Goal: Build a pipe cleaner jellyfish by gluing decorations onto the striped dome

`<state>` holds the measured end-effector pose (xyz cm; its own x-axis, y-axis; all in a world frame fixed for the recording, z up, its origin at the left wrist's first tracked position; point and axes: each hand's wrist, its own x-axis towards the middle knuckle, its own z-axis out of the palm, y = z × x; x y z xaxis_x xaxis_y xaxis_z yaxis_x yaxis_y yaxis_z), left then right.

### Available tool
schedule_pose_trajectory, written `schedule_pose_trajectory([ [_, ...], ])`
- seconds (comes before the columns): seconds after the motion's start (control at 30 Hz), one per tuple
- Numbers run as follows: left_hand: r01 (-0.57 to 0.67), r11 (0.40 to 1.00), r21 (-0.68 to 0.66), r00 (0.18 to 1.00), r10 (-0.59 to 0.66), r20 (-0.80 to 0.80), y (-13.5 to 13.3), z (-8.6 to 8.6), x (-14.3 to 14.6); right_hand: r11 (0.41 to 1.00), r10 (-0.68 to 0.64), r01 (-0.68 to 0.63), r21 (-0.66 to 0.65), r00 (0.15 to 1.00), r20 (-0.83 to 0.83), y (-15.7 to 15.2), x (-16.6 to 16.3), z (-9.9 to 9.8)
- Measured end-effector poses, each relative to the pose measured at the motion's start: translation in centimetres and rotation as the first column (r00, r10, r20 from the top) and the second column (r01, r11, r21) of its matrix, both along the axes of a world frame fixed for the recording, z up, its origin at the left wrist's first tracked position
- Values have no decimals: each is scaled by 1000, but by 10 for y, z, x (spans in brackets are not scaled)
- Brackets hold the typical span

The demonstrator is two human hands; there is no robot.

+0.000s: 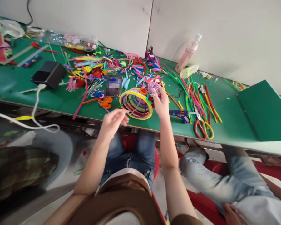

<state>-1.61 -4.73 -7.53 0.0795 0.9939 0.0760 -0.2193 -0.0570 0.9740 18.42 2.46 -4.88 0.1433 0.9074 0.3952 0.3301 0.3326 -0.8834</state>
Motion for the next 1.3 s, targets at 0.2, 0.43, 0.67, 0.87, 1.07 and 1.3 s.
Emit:
schedule_pose_trajectory([
  [0.2, 36, 994, 100, 999, -37, 9, 23, -7, 46, 998, 40, -43, -44, 997, -61, 7, 7, -1],
  [0.43, -147, 974, 172, 989, 146, 23, 19, -5, 87, 997, 3, -15, -74, 987, -158, -9, 2, -8],
  [0.67, -146, 985, 97, 981, 131, 143, 28, -1, 82, 998, 60, -61, -23, 996, -64, -31, 1, -2],
  [0.87, -75, 997, 18, 962, 68, 265, 22, 8, 67, 989, 139, -140, 57, 990, 19, -53, 2, 13],
  [1.07, 74, 995, -68, 902, -38, 431, 17, -5, 48, 961, 148, -229, 153, 899, 412, -78, 4, 37],
  [1.3, 43, 994, -98, 873, 10, 487, 9, -24, 43, 974, 34, -165, 155, 783, 621, -85, -25, 36],
])
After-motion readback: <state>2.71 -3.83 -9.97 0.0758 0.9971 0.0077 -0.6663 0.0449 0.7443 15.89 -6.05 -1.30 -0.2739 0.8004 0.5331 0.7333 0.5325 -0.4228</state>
